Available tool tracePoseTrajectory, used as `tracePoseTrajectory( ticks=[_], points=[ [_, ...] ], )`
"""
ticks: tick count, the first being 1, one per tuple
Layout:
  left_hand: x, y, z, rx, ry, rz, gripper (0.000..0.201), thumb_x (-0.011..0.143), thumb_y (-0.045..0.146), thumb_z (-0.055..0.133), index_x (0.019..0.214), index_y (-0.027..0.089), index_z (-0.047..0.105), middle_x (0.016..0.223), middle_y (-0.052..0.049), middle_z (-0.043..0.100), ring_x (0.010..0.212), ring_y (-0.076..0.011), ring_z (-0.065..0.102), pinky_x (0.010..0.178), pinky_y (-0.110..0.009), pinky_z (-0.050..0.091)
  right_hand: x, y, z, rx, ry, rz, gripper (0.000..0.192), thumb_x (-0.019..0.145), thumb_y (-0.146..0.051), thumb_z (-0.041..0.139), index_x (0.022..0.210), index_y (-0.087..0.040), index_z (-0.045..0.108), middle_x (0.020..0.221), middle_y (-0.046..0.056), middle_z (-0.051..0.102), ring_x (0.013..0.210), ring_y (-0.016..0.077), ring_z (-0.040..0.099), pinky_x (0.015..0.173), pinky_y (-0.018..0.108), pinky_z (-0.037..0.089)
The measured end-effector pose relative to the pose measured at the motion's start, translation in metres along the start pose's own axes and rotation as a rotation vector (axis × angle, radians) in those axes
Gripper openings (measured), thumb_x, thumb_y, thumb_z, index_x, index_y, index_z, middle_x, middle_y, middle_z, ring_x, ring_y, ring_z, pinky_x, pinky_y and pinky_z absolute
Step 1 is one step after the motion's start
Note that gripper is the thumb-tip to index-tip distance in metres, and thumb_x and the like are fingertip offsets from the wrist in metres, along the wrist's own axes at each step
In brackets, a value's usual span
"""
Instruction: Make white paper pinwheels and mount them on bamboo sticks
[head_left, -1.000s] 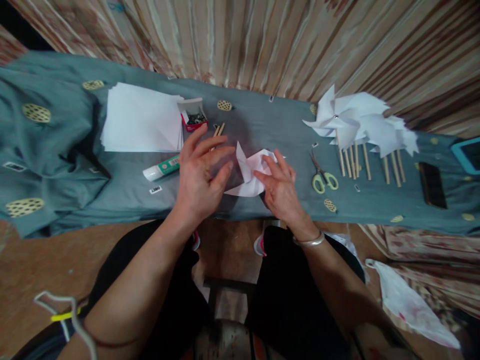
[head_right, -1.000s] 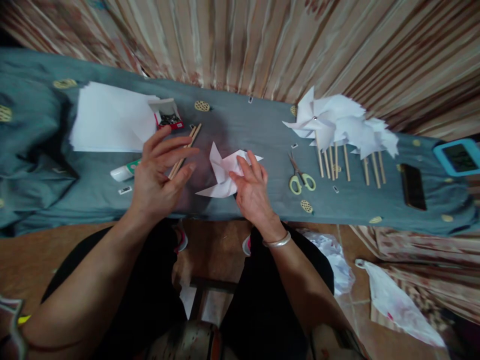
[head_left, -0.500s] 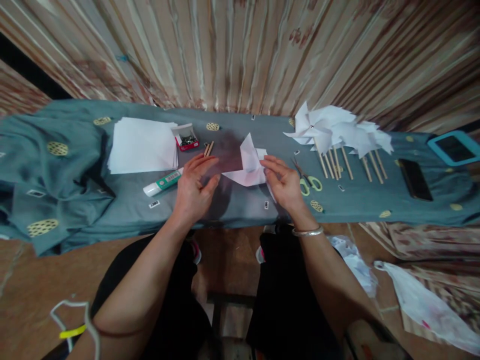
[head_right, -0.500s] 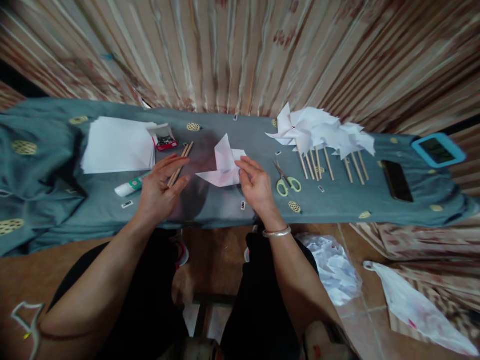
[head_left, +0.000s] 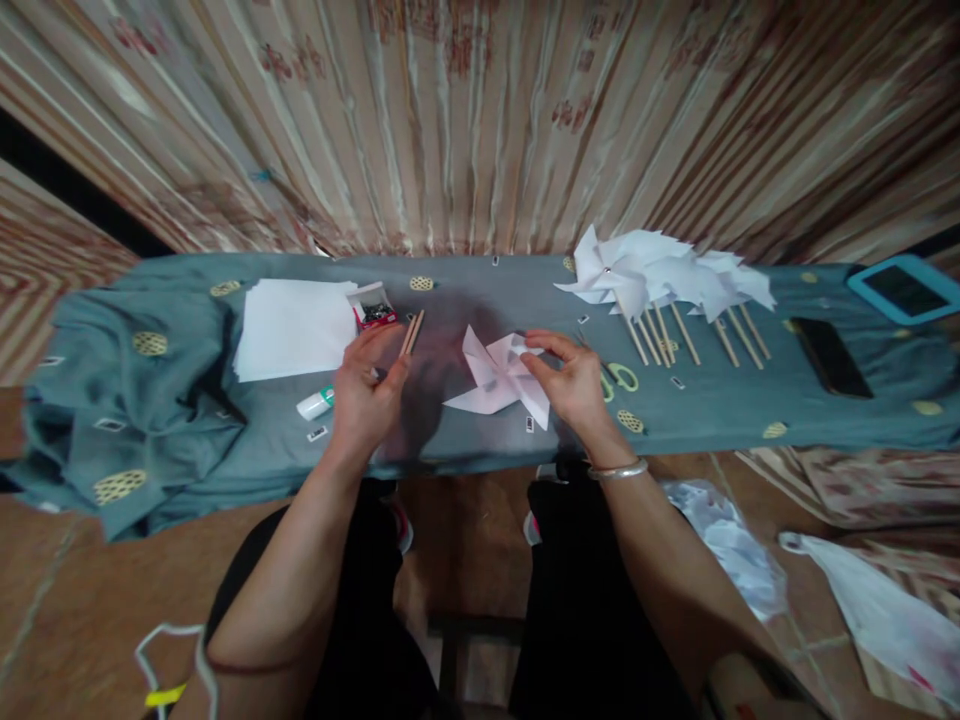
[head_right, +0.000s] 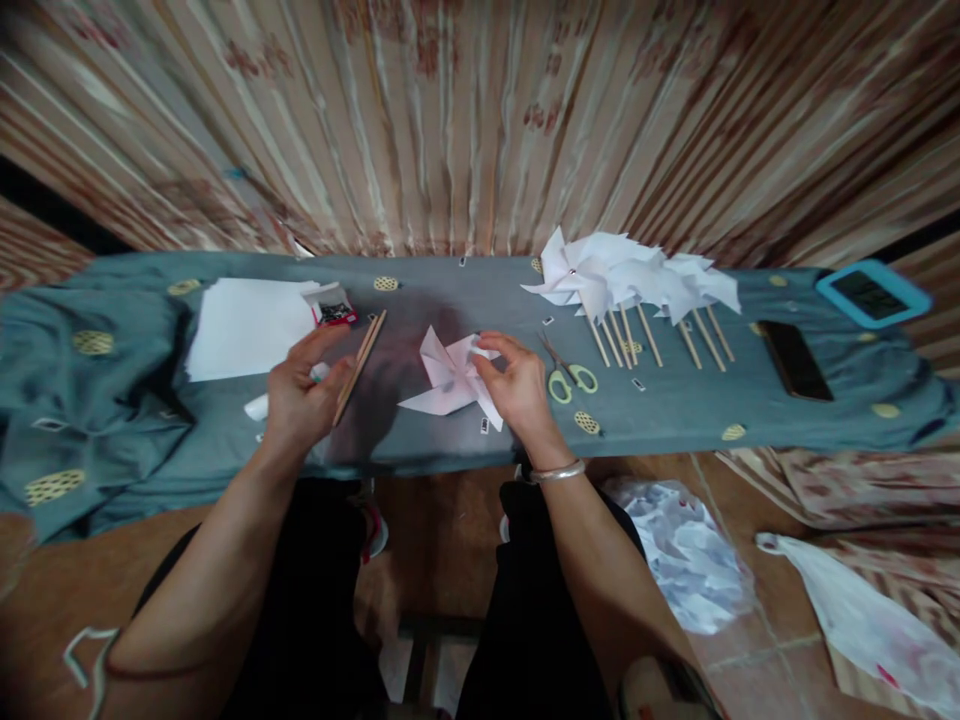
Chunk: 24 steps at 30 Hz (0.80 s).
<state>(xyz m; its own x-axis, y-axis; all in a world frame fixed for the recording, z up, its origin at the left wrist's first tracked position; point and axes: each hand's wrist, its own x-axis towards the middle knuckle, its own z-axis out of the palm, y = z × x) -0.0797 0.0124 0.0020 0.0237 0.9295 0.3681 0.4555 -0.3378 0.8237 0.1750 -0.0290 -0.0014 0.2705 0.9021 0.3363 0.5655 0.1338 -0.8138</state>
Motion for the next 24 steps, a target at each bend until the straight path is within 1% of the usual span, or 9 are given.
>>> tracePoseTrajectory(
  ticks=[2,6,8,10,13,16,19,21,24],
  points=[
    [0.004,-0.005,-0.008,-0.051,0.079,-0.063,0.035,0.078,0.031,0.065,0.112,0.021,0.069,0.123,-0.009,0.068,0.123,-0.0255,0.057,0.111,-0.046,0.039,-0.001,-0.001,-0.001,-0.006,0.0,0.029,0.011,0.078,-0.03,0.065,0.081,-0.022,0.072,0.1,0.005,0.076,0.095,0.0224,0.07,0.091,0.04,0.051],
    [0.011,-0.013,-0.028,-0.161,0.185,-0.165,0.039,0.076,0.033,0.068,0.113,0.019,0.068,0.125,-0.01,0.067,0.12,-0.0257,0.06,0.108,-0.043,0.043,-0.004,-0.002,0.001,-0.038,-0.029,0.103,0.017,0.079,-0.036,0.064,0.076,-0.021,0.071,0.084,0.005,0.075,0.079,0.0221,0.068,0.083,0.04,0.051],
    [0.013,-0.015,-0.038,-0.189,0.236,-0.187,0.041,0.074,0.035,0.069,0.111,0.019,0.069,0.125,-0.01,0.067,0.118,-0.0258,0.062,0.105,-0.042,0.046,-0.005,-0.003,0.003,-0.046,-0.038,0.117,0.02,0.08,-0.039,0.064,0.077,-0.021,0.071,0.081,0.004,0.075,0.076,0.0215,0.066,0.081,0.039,0.051],
    [0.014,-0.016,-0.045,-0.224,0.291,-0.206,0.041,0.072,0.039,0.071,0.108,0.019,0.07,0.121,-0.01,0.069,0.117,-0.0261,0.062,0.104,-0.042,0.048,-0.005,-0.005,0.007,-0.047,-0.052,0.117,0.023,0.081,-0.042,0.063,0.076,-0.021,0.071,0.08,0.004,0.075,0.075,0.0212,0.065,0.08,0.038,0.05],
    [0.011,-0.013,-0.049,-0.31,0.323,-0.238,0.043,0.068,0.042,0.074,0.104,0.019,0.071,0.114,-0.01,0.072,0.116,-0.0269,0.062,0.101,-0.042,0.049,-0.005,-0.012,0.017,-0.049,-0.086,0.106,0.024,0.081,-0.044,0.064,0.075,-0.021,0.071,0.08,0.004,0.075,0.075,0.0215,0.066,0.078,0.037,0.05],
    [0.007,-0.008,-0.047,-0.379,0.304,-0.275,0.048,0.066,0.044,0.076,0.105,0.017,0.071,0.112,-0.012,0.073,0.11,-0.0267,0.064,0.094,-0.039,0.052,-0.006,-0.023,0.032,-0.051,-0.134,0.058,0.024,0.081,-0.044,0.064,0.075,-0.022,0.07,0.08,0.004,0.074,0.075,0.0216,0.067,0.077,0.036,0.05],
    [0.006,-0.003,-0.046,-0.42,0.301,-0.301,0.047,0.068,0.044,0.075,0.106,0.017,0.071,0.112,-0.012,0.073,0.104,-0.025,0.067,0.088,-0.036,0.054,-0.01,-0.033,0.054,-0.046,-0.186,-0.053,0.02,0.084,-0.039,0.058,0.08,-0.023,0.07,0.085,0.004,0.075,0.081,0.0215,0.068,0.081,0.036,0.052],
    [0.008,-0.001,-0.048,-0.446,0.325,-0.303,0.045,0.068,0.042,0.075,0.105,0.017,0.071,0.11,-0.011,0.074,0.107,-0.026,0.065,0.089,-0.036,0.054,-0.013,-0.038,0.071,-0.032,-0.21,-0.118,0.018,0.086,-0.034,0.055,0.082,-0.023,0.069,0.095,0.006,0.075,0.089,0.0218,0.069,0.086,0.038,0.052],
    [0.011,0.001,-0.051,-0.506,0.376,-0.315,0.043,0.065,0.039,0.074,0.103,0.018,0.072,0.106,-0.009,0.074,0.112,-0.028,0.063,0.091,-0.039,0.053,-0.01,-0.046,0.098,-0.048,-0.235,-0.135,0.018,0.085,-0.033,0.057,0.076,-0.022,0.068,0.106,0.009,0.073,0.099,0.0232,0.068,0.092,0.042,0.051]
  ],
)
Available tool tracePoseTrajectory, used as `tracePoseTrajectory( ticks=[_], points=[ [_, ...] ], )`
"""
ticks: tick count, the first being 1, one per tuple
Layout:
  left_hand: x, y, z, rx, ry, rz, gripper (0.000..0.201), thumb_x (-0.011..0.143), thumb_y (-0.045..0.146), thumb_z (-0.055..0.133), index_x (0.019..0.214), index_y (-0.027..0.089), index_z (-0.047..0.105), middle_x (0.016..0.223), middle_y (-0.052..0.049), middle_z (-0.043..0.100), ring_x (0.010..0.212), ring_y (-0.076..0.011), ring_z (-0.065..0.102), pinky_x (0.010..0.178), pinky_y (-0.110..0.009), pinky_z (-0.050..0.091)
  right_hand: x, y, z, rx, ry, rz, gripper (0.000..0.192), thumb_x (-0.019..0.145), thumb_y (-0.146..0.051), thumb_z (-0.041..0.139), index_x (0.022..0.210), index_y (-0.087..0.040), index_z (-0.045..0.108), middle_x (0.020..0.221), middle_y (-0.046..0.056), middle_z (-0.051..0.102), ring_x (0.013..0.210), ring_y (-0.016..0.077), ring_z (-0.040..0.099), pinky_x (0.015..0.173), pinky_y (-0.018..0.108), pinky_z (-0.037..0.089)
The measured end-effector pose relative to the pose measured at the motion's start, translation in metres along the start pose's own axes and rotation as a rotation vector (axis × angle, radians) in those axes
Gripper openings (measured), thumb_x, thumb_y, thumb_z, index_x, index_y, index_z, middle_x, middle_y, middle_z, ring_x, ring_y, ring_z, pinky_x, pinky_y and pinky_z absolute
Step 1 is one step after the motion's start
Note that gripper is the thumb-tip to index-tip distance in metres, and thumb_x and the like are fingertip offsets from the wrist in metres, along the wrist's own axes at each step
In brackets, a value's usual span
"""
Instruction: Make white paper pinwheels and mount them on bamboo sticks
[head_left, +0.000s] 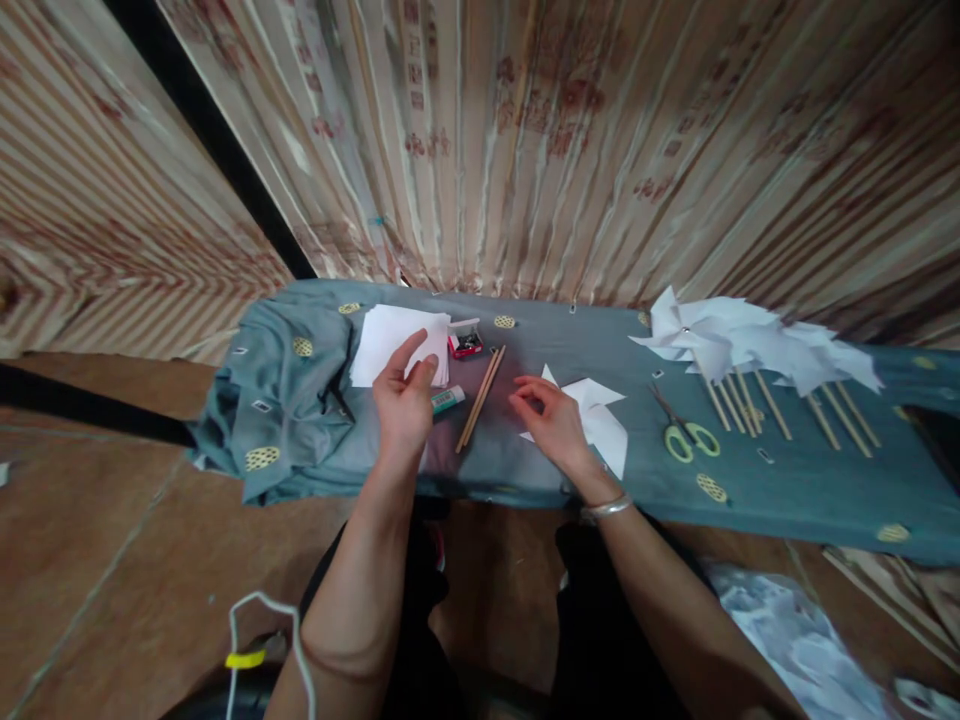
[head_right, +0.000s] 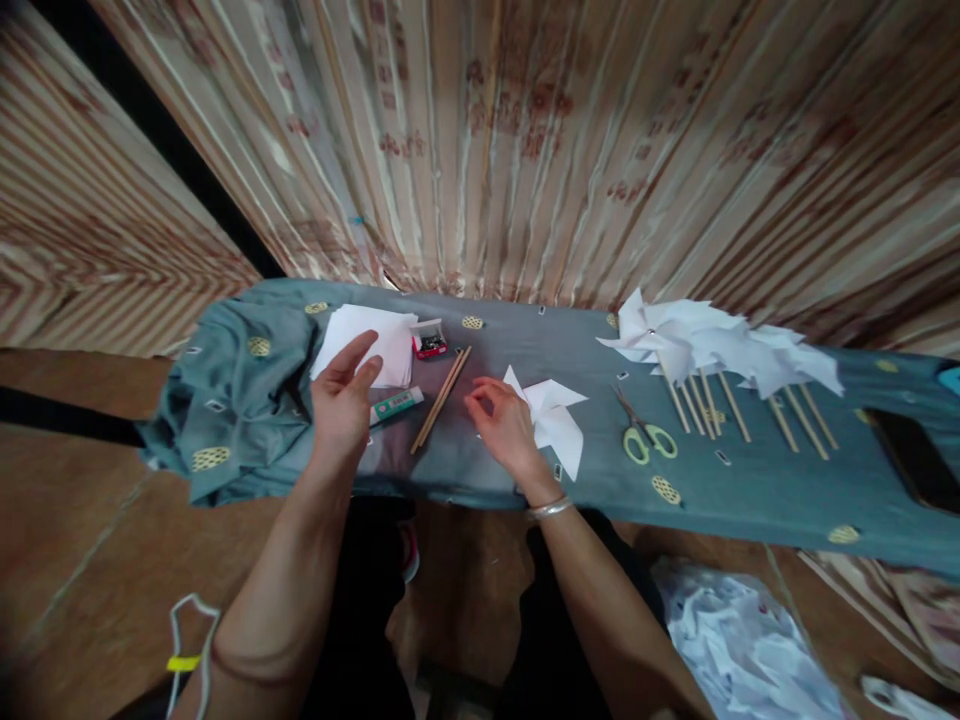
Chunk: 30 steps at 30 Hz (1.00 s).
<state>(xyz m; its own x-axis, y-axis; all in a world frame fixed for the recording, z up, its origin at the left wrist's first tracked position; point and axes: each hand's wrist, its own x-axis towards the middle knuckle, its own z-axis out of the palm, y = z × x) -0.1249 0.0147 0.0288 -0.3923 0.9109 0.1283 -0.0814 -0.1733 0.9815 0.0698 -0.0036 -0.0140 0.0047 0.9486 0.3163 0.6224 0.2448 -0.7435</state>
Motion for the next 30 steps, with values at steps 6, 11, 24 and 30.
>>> tracePoseTrajectory(
  ticks=[6,11,24,30],
  points=[
    [0.001,0.003,-0.003,-0.072,0.012,-0.021,0.036,0.067,0.034,0.072,0.1,0.021,0.073,0.107,-0.006,0.074,0.116,-0.0267,0.061,0.088,-0.037,0.055,0.06,-0.019,0.036,-0.23,0.0,-0.093,0.017,0.085,-0.018,0.056,0.086,-0.018,0.073,0.125,0.013,0.066,0.122,0.0254,0.057,0.107,0.046,0.041],
    [0.001,0.007,-0.01,-0.095,-0.009,-0.056,0.037,0.069,0.034,0.071,0.103,0.02,0.073,0.104,-0.006,0.075,0.108,-0.024,0.065,0.087,-0.035,0.055,0.099,-0.029,0.055,-0.466,-0.137,-0.073,0.022,0.085,-0.014,0.055,0.092,-0.012,0.076,0.141,0.019,0.053,0.139,0.0278,0.039,0.114,0.044,0.032],
    [-0.001,0.007,-0.021,-0.076,-0.099,-0.028,0.038,0.073,0.034,0.069,0.107,0.018,0.072,0.119,-0.008,0.072,0.113,-0.0236,0.064,0.104,-0.038,0.045,0.124,-0.049,0.063,-0.689,-0.334,-0.03,0.021,0.08,-0.015,0.059,0.091,-0.01,0.076,0.113,0.019,0.068,0.118,0.0268,0.055,0.099,0.034,0.044],
    [-0.002,0.007,-0.022,-0.076,-0.105,-0.035,0.041,0.073,0.036,0.069,0.108,0.015,0.072,0.119,-0.011,0.072,0.11,-0.0239,0.065,0.103,-0.038,0.045,0.131,-0.052,0.064,-0.717,-0.396,0.035,0.027,0.081,-0.029,0.064,0.093,-0.009,0.077,0.108,0.019,0.073,0.109,0.0266,0.063,0.091,0.029,0.046]
  ],
)
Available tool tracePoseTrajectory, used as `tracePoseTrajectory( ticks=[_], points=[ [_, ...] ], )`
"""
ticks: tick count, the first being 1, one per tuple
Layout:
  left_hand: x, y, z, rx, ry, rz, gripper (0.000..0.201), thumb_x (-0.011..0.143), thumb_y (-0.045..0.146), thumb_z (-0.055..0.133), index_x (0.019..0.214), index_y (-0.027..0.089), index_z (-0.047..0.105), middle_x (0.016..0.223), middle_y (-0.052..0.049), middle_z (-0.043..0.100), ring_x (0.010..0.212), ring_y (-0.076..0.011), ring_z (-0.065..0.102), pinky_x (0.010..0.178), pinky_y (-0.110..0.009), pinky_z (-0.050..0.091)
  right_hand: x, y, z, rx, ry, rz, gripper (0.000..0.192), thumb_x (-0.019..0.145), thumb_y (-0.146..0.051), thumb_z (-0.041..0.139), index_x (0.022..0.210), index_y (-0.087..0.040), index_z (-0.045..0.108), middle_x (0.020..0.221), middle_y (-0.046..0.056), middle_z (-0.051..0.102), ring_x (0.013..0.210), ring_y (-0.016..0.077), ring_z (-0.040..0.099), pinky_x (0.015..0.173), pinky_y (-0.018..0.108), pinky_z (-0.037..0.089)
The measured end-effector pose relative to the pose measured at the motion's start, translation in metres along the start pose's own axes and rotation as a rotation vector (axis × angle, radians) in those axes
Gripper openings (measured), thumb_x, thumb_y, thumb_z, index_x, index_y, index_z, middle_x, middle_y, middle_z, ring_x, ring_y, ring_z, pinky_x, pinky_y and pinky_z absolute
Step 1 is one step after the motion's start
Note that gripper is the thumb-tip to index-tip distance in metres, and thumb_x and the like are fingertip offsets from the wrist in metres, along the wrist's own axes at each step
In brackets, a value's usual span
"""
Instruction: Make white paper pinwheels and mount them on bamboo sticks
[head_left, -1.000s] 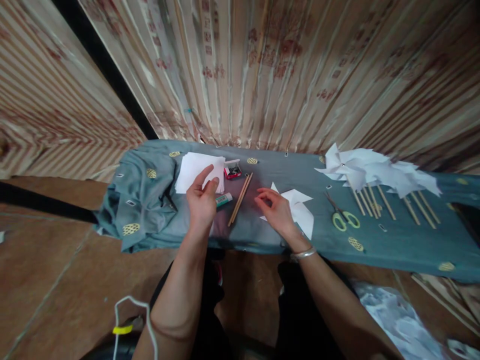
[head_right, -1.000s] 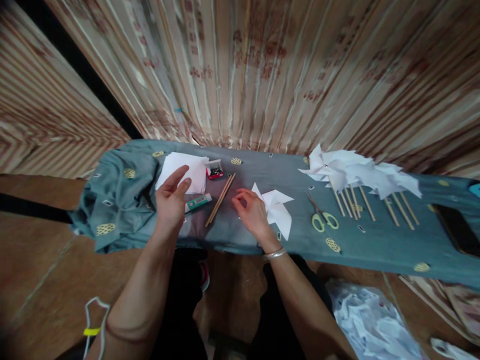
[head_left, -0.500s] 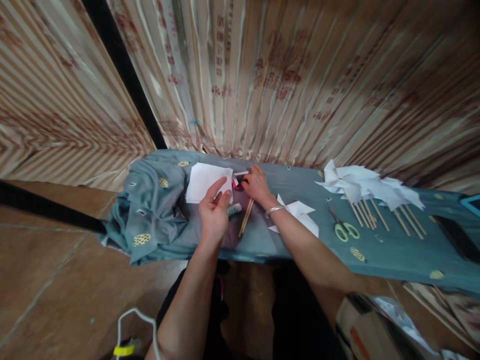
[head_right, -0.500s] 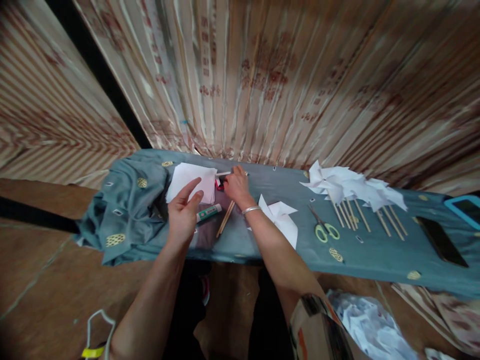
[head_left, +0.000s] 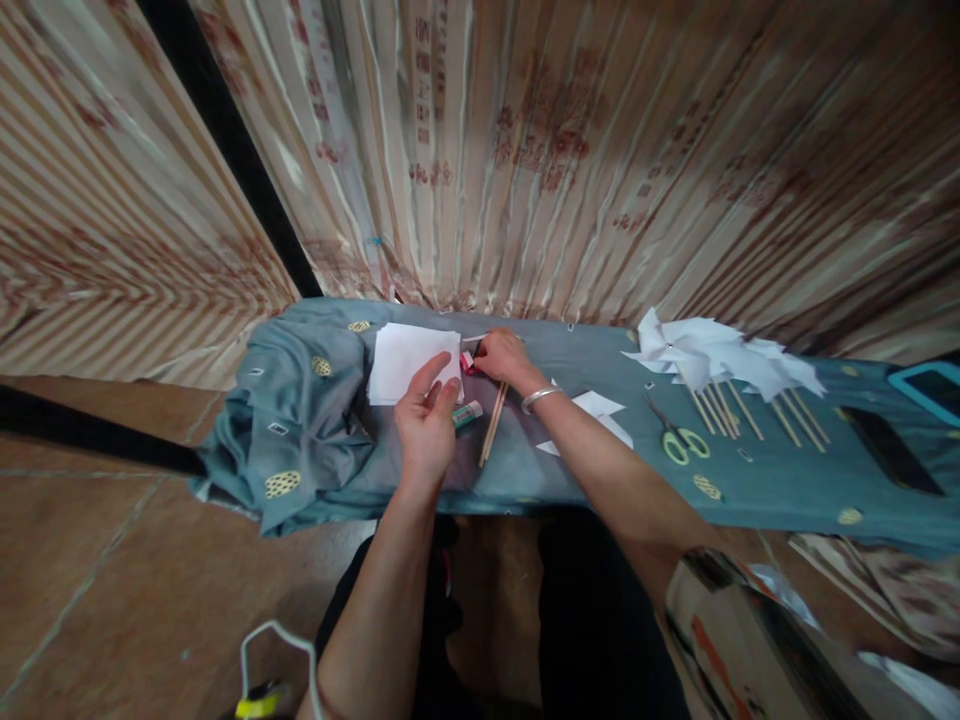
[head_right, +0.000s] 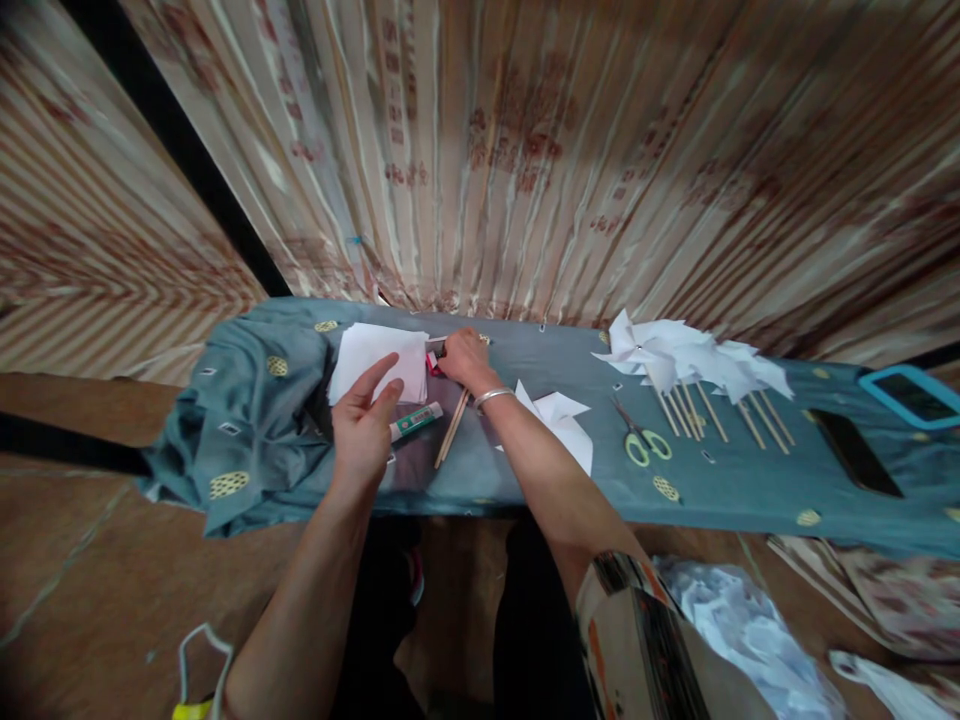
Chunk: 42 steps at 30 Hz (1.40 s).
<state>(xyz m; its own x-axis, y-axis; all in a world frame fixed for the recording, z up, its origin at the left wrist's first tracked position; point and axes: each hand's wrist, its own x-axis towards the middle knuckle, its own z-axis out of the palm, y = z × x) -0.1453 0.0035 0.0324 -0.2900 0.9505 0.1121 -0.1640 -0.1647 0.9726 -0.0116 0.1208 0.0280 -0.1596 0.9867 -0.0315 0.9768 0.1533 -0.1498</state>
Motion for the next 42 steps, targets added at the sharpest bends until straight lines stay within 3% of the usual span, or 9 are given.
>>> tracePoseTrajectory(
  ticks=[5,13,20,27,33,42],
  points=[
    [0.0,0.001,0.002,0.008,-0.002,0.019,0.038,0.073,0.034,0.07,0.106,0.017,0.073,0.117,-0.009,0.072,0.11,-0.0235,0.065,0.102,-0.037,0.045,0.005,0.0,-0.001,0.009,-0.037,0.025,0.027,0.078,-0.027,0.066,0.096,-0.01,0.077,0.104,0.019,0.075,0.103,0.0273,0.068,0.083,0.029,0.049],
    [-0.001,-0.001,0.008,-0.041,-0.023,-0.039,0.04,0.073,0.033,0.07,0.11,0.016,0.071,0.12,-0.009,0.071,0.115,-0.0245,0.063,0.105,-0.038,0.044,0.002,0.002,0.006,0.041,-0.01,0.024,0.03,0.083,-0.016,0.055,0.102,-0.008,0.076,0.111,0.023,0.072,0.109,0.0294,0.067,0.089,0.03,0.047],
    [-0.002,-0.001,0.013,-0.03,-0.036,-0.028,0.039,0.074,0.033,0.07,0.109,0.016,0.072,0.118,-0.009,0.072,0.113,-0.0243,0.065,0.106,-0.039,0.044,0.0,0.012,0.006,0.103,0.022,0.03,0.031,0.09,-0.018,0.046,0.096,-0.011,0.076,0.099,0.014,0.076,0.092,0.0208,0.069,0.078,0.025,0.047],
    [-0.004,-0.002,0.019,-0.01,-0.038,-0.024,0.039,0.074,0.033,0.07,0.109,0.016,0.071,0.12,-0.009,0.071,0.116,-0.025,0.062,0.106,-0.04,0.043,0.001,0.012,0.007,0.127,0.024,-0.054,0.025,0.083,-0.025,0.058,0.092,-0.012,0.077,0.105,0.015,0.075,0.099,0.023,0.067,0.085,0.026,0.047],
    [-0.004,-0.002,0.022,0.001,-0.046,-0.021,0.039,0.074,0.033,0.069,0.109,0.015,0.071,0.123,-0.01,0.07,0.119,-0.0258,0.061,0.108,-0.042,0.043,0.008,0.006,0.009,0.147,0.015,-0.053,0.026,0.078,-0.018,0.058,0.094,-0.009,0.077,0.099,0.018,0.076,0.095,0.0256,0.069,0.082,0.029,0.048],
    [-0.005,-0.005,0.031,-0.014,-0.07,-0.032,0.041,0.073,0.035,0.071,0.11,0.015,0.071,0.122,-0.01,0.07,0.118,-0.0257,0.061,0.108,-0.042,0.044,0.008,0.009,0.015,0.18,0.036,-0.031,0.025,0.082,-0.019,0.057,0.094,-0.01,0.076,0.102,0.017,0.075,0.099,0.0243,0.067,0.088,0.03,0.047]
  ],
)
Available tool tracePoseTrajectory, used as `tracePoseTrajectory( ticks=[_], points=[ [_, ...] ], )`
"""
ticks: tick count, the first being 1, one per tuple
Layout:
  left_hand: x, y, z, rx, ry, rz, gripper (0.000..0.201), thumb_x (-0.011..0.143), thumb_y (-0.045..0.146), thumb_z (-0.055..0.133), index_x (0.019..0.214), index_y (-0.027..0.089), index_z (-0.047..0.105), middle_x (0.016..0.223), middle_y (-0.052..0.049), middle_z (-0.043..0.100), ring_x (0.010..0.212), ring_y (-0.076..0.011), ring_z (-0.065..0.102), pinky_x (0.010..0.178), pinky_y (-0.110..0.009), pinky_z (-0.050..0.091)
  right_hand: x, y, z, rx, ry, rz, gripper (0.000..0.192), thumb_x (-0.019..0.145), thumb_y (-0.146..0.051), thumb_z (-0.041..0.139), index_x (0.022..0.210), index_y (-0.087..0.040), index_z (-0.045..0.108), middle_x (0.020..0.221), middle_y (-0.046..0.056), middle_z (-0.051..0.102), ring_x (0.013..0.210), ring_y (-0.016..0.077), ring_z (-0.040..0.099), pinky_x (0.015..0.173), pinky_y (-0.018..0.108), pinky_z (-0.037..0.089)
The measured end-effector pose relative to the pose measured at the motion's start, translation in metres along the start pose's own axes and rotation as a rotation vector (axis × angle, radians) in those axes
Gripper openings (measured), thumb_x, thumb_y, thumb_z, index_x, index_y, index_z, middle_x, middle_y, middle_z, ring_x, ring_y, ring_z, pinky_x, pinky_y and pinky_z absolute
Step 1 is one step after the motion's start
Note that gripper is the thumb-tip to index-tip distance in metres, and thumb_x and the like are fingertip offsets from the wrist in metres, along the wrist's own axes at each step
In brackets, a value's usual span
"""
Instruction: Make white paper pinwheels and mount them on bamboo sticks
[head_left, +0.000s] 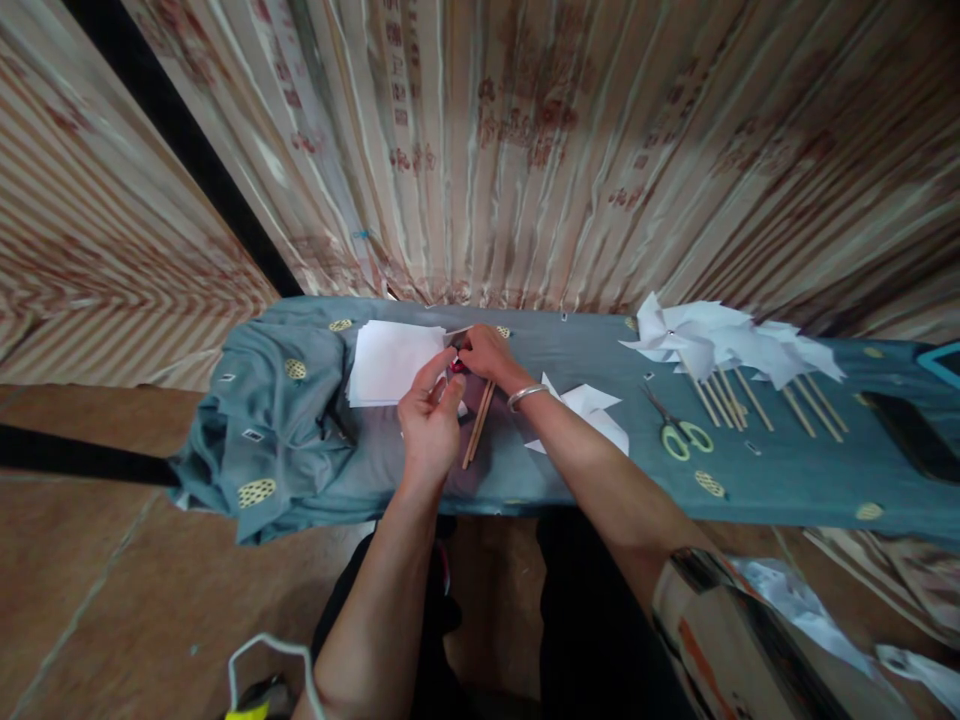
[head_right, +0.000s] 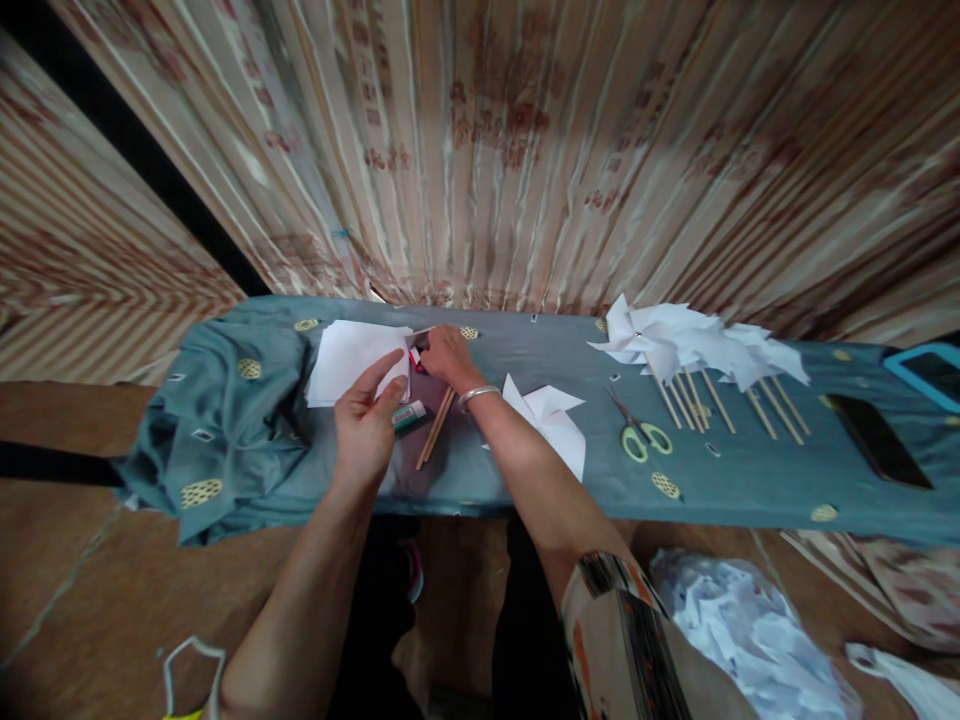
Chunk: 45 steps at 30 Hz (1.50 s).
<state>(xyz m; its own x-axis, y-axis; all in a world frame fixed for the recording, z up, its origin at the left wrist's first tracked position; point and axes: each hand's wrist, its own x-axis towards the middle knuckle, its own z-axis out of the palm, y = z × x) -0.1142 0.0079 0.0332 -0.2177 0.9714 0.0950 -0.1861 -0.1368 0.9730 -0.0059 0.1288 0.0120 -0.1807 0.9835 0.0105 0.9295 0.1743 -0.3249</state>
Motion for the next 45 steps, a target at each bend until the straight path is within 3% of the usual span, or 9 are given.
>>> tracePoseTrajectory(
  ticks=[13,22,28,30,31,34,39,45],
  points=[
    [-0.001,-0.001,0.009,-0.018,-0.015,0.001,0.036,0.073,0.032,0.069,0.106,0.016,0.072,0.119,-0.008,0.071,0.117,-0.0252,0.062,0.108,-0.041,0.044,-0.004,-0.003,-0.001,0.191,0.051,0.021,0.018,0.08,-0.018,0.059,0.082,-0.011,0.076,0.096,0.016,0.076,0.098,0.0243,0.066,0.088,0.029,0.045],
    [0.001,0.001,0.007,0.014,-0.003,0.019,0.036,0.074,0.031,0.069,0.107,0.017,0.072,0.116,-0.007,0.073,0.113,-0.024,0.064,0.107,-0.041,0.045,-0.011,0.008,0.003,0.678,0.14,0.173,0.015,0.079,-0.018,0.062,0.073,-0.011,0.074,0.072,0.005,0.074,0.07,0.0157,0.066,0.071,0.026,0.049],
    [-0.001,-0.009,0.012,-0.013,0.003,-0.025,0.036,0.07,0.033,0.071,0.103,0.017,0.073,0.113,-0.009,0.074,0.112,-0.0253,0.064,0.108,-0.043,0.043,-0.058,0.024,-0.012,1.087,0.205,0.209,0.016,0.08,-0.027,0.062,0.082,-0.015,0.073,0.093,0.007,0.077,0.083,0.0139,0.068,0.079,0.027,0.052],
    [-0.008,-0.014,0.022,-0.063,-0.05,-0.052,0.035,0.069,0.033,0.073,0.1,0.018,0.073,0.111,-0.009,0.074,0.112,-0.0257,0.065,0.107,-0.044,0.044,-0.084,0.031,-0.019,1.213,0.216,0.202,0.018,0.076,-0.036,0.067,0.079,-0.019,0.073,0.1,0.006,0.076,0.087,0.014,0.068,0.082,0.027,0.052],
    [-0.013,-0.016,0.028,-0.094,-0.087,-0.08,0.035,0.069,0.034,0.074,0.1,0.018,0.073,0.111,-0.01,0.074,0.112,-0.0261,0.065,0.106,-0.045,0.044,-0.097,0.035,-0.022,1.408,0.197,0.2,0.02,0.07,-0.038,0.074,0.078,-0.02,0.074,0.102,0.006,0.076,0.089,0.0152,0.068,0.084,0.028,0.052],
    [-0.025,-0.021,0.046,-0.219,-0.178,-0.204,0.039,0.064,0.034,0.08,0.099,0.018,0.073,0.11,-0.011,0.074,0.108,-0.0262,0.067,0.102,-0.045,0.048,-0.123,0.044,-0.028,1.698,0.142,0.237,0.025,0.057,-0.036,0.084,0.075,-0.021,0.075,0.093,0.004,0.077,0.085,0.015,0.066,0.083,0.028,0.051],
    [-0.029,-0.027,0.066,-0.391,-0.168,-0.319,0.042,0.052,0.033,0.089,0.088,0.018,0.074,0.09,-0.006,0.076,0.081,-0.0176,0.071,0.088,-0.038,0.056,-0.133,0.053,-0.03,1.762,0.152,0.296,0.021,0.052,-0.032,0.086,0.065,-0.02,0.074,0.091,0.003,0.076,0.074,0.0108,0.063,0.077,0.025,0.049],
    [-0.024,-0.029,0.07,-0.309,-0.168,-0.342,0.039,0.049,0.035,0.09,0.08,0.016,0.074,0.077,-0.005,0.075,0.07,-0.015,0.069,0.082,-0.036,0.057,-0.138,0.06,-0.028,1.724,0.141,0.278,0.018,0.055,-0.033,0.083,0.063,-0.021,0.073,0.099,0.004,0.075,0.082,0.0128,0.063,0.078,0.027,0.049]
  ],
)
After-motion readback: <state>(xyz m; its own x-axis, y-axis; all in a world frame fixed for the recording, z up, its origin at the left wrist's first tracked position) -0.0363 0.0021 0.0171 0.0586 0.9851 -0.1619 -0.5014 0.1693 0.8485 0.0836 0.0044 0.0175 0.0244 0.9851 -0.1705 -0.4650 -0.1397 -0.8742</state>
